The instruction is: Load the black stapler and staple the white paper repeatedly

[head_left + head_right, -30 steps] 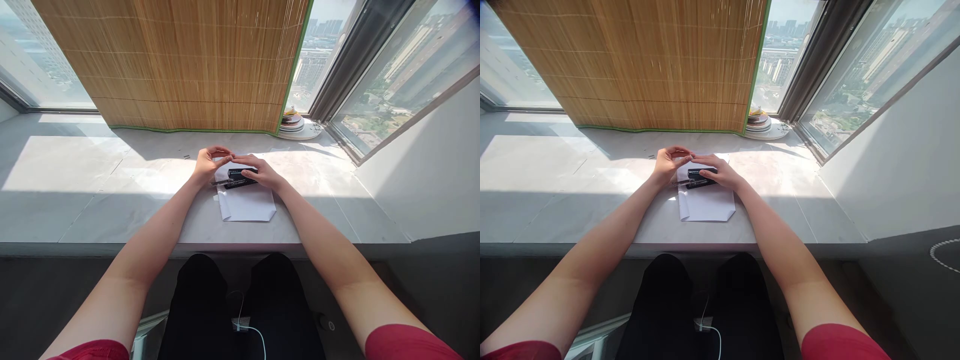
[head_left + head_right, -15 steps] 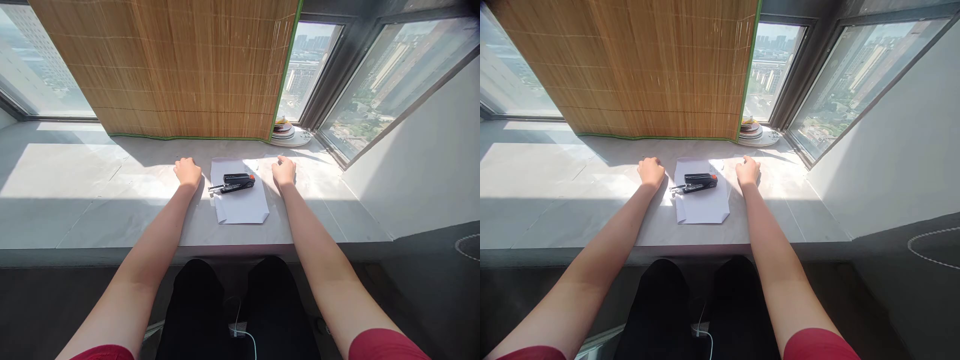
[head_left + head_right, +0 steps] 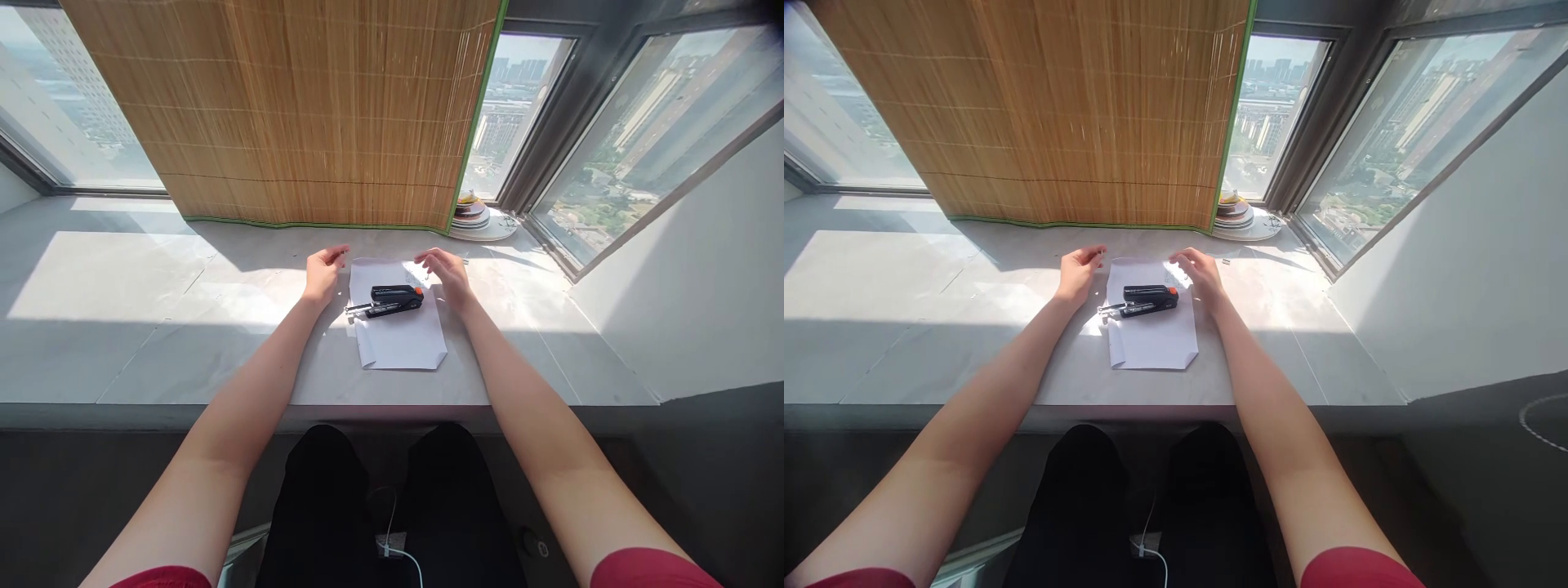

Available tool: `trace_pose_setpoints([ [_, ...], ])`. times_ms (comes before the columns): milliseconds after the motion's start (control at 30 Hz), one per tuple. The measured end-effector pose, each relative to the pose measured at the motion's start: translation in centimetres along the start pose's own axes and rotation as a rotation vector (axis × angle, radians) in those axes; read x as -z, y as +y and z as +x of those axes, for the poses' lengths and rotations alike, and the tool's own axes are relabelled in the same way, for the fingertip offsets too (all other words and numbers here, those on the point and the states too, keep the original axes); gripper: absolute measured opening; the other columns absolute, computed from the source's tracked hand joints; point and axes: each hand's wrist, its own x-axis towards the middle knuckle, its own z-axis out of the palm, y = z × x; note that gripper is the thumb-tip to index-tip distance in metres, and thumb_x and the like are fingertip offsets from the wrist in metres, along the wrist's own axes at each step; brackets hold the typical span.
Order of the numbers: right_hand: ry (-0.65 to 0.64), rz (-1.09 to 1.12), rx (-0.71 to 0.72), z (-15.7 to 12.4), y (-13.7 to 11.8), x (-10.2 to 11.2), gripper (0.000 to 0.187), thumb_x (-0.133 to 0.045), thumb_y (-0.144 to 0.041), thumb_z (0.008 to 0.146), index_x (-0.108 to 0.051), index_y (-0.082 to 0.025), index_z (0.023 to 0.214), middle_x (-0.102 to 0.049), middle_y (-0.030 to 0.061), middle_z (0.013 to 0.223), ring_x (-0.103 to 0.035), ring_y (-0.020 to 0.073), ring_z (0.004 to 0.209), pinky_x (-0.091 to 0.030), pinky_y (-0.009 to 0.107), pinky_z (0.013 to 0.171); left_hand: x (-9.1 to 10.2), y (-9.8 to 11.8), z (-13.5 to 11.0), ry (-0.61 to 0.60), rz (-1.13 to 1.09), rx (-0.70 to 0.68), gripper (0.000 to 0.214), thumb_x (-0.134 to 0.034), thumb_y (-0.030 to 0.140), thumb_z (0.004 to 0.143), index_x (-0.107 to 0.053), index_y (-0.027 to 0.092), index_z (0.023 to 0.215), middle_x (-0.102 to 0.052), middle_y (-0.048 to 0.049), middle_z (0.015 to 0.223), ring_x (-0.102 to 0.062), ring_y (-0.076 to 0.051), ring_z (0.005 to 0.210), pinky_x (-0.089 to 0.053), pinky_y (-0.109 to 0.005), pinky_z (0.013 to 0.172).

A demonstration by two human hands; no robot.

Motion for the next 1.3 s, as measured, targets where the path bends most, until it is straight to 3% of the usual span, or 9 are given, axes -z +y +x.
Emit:
trace_pose_setpoints([
  [100,-0.409,0.061,0.153,-0.5,-1.6,-1.1,0.052,-0.078,-0.072,0.088,-0.081,-0.027,0.114,-0.077,0.0072,0.118,-0.069,0.0239,0.102,-0.056,0.037,0.087,-0.2,-0.1,0.0,-0.022,-0.144,0.011,0.040,-0.088,0.042,0.076,-0.084,0.018,0.107,-0.082,-0.0140,0.118,-0.074,-0.026,0.109,-0.058,-0.042,0.102],
  [167,-0.508,0.008,0.170,-0.8,-1.9,-1.6,0.053,-0.087,-0.065,0.080,-0.082,-0.028,0.118,-0.079,0.0066,0.115,-0.069,0.0240,0.100,-0.055,0.037,0.082,-0.2,0.0,-0.2,-0.054,-0.137,0.010,0.045,-0.092,0.044,0.071,-0.085,0.017,0.105,-0.083,-0.0136,0.111,-0.075,-0.027,0.107,-0.059,-0.042,0.100],
  [267,-0.442,-0.041,0.136,-1.0,-1.6,-1.9,0.044,-0.089,-0.055,0.080,-0.083,-0.026,0.112,-0.079,0.0054,0.103,-0.068,0.0219,0.089,-0.054,0.036,0.075,-0.4,0.3,-0.6,-0.131,-0.102,0.008,0.046,-0.092,0.042,0.072,-0.085,0.016,0.110,-0.082,-0.0109,0.100,-0.077,-0.027,0.100,-0.061,-0.043,0.096],
  [400,-0.181,-0.034,0.097,-0.7,-0.6,-1.7,0.042,-0.088,-0.049,0.079,-0.083,-0.025,0.112,-0.077,0.0057,0.100,-0.068,0.0234,0.090,-0.055,0.038,0.075,-0.6,0.7,-0.9,-0.181,-0.111,-0.076,0.055,-0.093,0.036,0.074,-0.081,0.017,0.124,-0.081,-0.0121,0.112,-0.077,-0.025,0.104,-0.060,-0.044,0.104],
  [500,-0.057,-0.084,0.069,-0.4,0.1,-1.4,0.041,-0.087,-0.048,0.078,-0.083,-0.024,0.111,-0.075,0.0060,0.099,-0.067,0.0238,0.089,-0.056,0.041,0.079,-0.7,1.2,-1.3,-0.220,-0.111,-0.105,0.048,-0.094,0.039,0.074,-0.083,0.017,0.116,-0.083,-0.0134,0.108,-0.078,-0.028,0.105,-0.060,-0.050,0.107],
  [633,-0.091,-0.125,0.063,-0.4,0.7,-1.4,0.040,-0.088,-0.044,0.076,-0.084,-0.022,0.109,-0.073,0.0053,0.096,-0.067,0.0228,0.086,-0.056,0.043,0.085,-0.8,2.1,-2.1,-0.307,-0.021,-0.083,0.037,-0.095,0.046,0.075,-0.087,0.018,0.097,-0.084,-0.0139,0.104,-0.079,-0.033,0.102,-0.061,-0.055,0.106],
  [833,-0.159,-0.169,0.096,-0.4,1.0,-1.7,0.036,-0.085,-0.039,0.078,-0.084,-0.024,0.110,-0.073,0.0047,0.093,-0.064,0.0226,0.085,-0.054,0.041,0.082,-0.9,2.7,-2.7,-0.471,0.170,-0.142,0.017,-0.093,0.037,0.076,-0.088,0.025,0.087,-0.084,-0.0099,0.104,-0.076,-0.033,0.107,-0.056,-0.054,0.109],
  [967,-0.166,-0.171,0.111,-0.3,1.1,-1.7,0.035,-0.085,-0.041,0.079,-0.084,-0.024,0.110,-0.074,0.0048,0.095,-0.065,0.0231,0.087,-0.055,0.042,0.085,-0.9,2.9,-2.8,-0.507,0.258,-0.165,0.016,-0.088,0.036,0.081,-0.088,0.025,0.092,-0.084,-0.0076,0.099,-0.076,-0.030,0.104,-0.056,-0.052,0.107],
  [1300,-0.181,-0.184,0.111,-0.1,1.4,-1.6,0.036,-0.084,-0.038,0.082,-0.083,-0.022,0.114,-0.074,0.0068,0.100,-0.067,0.0250,0.092,-0.056,0.044,0.088,-0.9,3.3,-3.0,-0.558,0.277,-0.077,0.020,-0.091,0.036,0.079,-0.089,0.025,0.095,-0.085,-0.0089,0.103,-0.076,-0.029,0.105,-0.058,-0.052,0.106],
])
